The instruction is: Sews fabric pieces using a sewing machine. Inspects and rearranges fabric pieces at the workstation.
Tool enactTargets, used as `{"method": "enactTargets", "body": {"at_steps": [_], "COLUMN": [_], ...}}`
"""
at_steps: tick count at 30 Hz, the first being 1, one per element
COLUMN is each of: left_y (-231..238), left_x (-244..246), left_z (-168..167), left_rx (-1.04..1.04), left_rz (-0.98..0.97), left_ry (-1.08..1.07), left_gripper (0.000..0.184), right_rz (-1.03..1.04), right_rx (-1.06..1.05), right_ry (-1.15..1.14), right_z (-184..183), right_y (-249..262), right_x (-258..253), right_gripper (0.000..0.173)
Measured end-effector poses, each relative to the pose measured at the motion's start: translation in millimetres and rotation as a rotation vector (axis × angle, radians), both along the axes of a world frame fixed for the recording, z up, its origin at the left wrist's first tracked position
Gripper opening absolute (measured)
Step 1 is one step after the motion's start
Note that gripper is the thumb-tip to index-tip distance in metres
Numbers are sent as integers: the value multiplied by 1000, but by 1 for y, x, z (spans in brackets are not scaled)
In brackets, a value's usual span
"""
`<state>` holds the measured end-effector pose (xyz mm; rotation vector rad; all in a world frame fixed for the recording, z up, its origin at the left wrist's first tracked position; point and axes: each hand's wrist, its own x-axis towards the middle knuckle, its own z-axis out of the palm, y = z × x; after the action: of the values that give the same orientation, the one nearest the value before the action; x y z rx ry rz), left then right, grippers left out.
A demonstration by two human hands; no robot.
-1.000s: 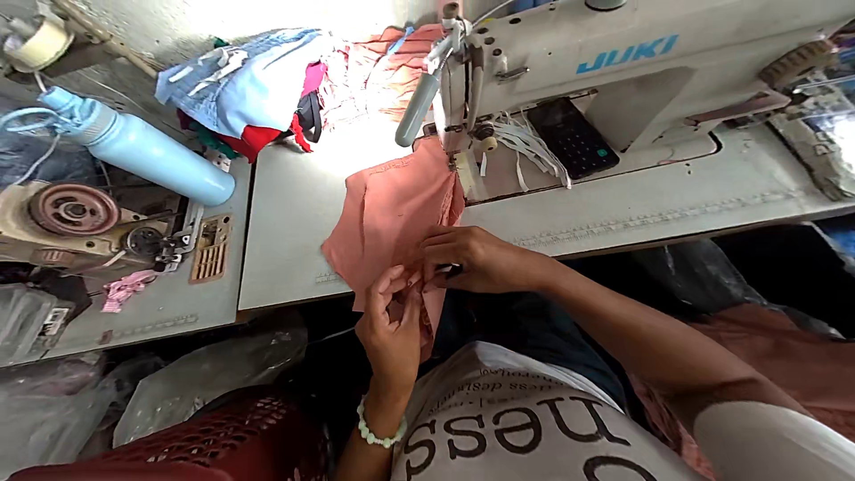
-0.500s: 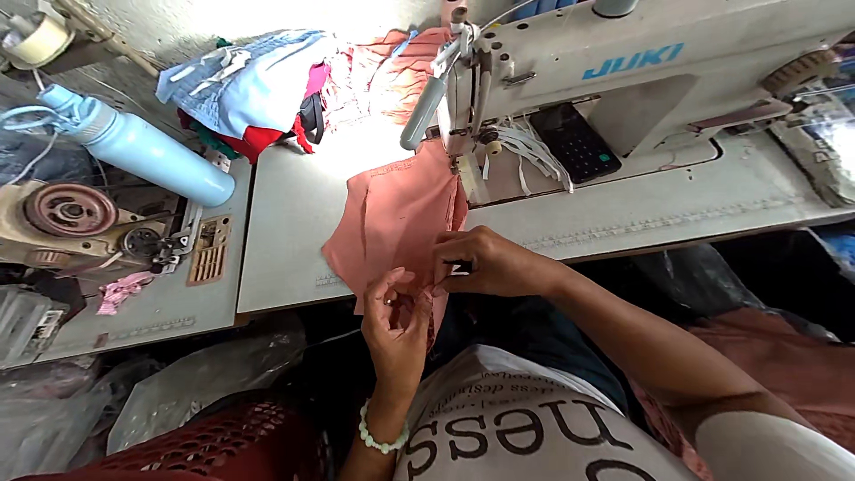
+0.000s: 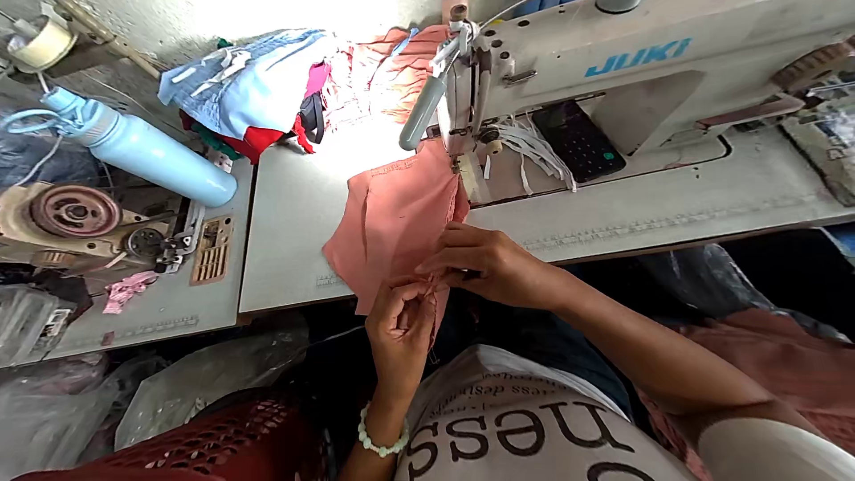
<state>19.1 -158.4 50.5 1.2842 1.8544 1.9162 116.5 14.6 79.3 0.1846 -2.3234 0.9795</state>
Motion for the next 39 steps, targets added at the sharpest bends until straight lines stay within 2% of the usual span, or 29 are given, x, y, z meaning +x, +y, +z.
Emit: {"method": "enactTargets", "body": {"at_steps": [3, 6, 9, 11, 13, 15, 17, 19, 21, 24, 26, 29, 34, 39], "left_y": [1, 3, 3, -5, -14, -19, -20, -23, -28, -36, -39, -41, -45, -46], "left_x": [2, 4, -6, -22, -32, -37, -41, -47, -54, -64, -71, -86, -106, -112], "left_z": [-1, -11, -18, -10, -8, -15, -28, -42, -53, -61, -59, -54, -51, -46], "left_rx": [9, -80, -90, -123, -250, -417, -449, -396, -371, -407, -392, -326, -286, -336], "left_rz": [7, 44, 107, 32, -134, -300, -347, -280, -193, -174, -155, -204, -312, -266], "left_ry": [69, 312, 571, 673, 721, 685, 557, 490, 551, 639, 623, 462, 149, 203], "left_gripper": [12, 30, 12, 13, 15, 17, 28, 33, 38, 45, 38, 22, 16, 13], "right_rz": [-30, -79, -128, -178, -222, -275, -333, -383, -408, -409, -411, -413, -434, -447], "right_rx": [82, 103, 149, 182, 182, 160, 134, 114, 113, 128, 151, 194, 241, 256], "right_ry": [34, 80, 140, 127, 72, 27, -2, -15, -15, 3, 18, 43, 62, 89], "right_z": [-1, 2, 3, -7, -27, -58, -85, -99, -103, -106, -108, -110, -106, -107], "right_y": [-1, -1, -5, -16, -31, -48, -57, -60, -60, -60, -61, -63, -65, -64], "right_x": [2, 7, 19, 34, 49, 60, 69, 75, 78, 80, 80, 80, 84, 88], "right_gripper": [7, 6, 9, 13, 15, 15, 16, 15, 15, 15, 14, 14, 15, 14]}}
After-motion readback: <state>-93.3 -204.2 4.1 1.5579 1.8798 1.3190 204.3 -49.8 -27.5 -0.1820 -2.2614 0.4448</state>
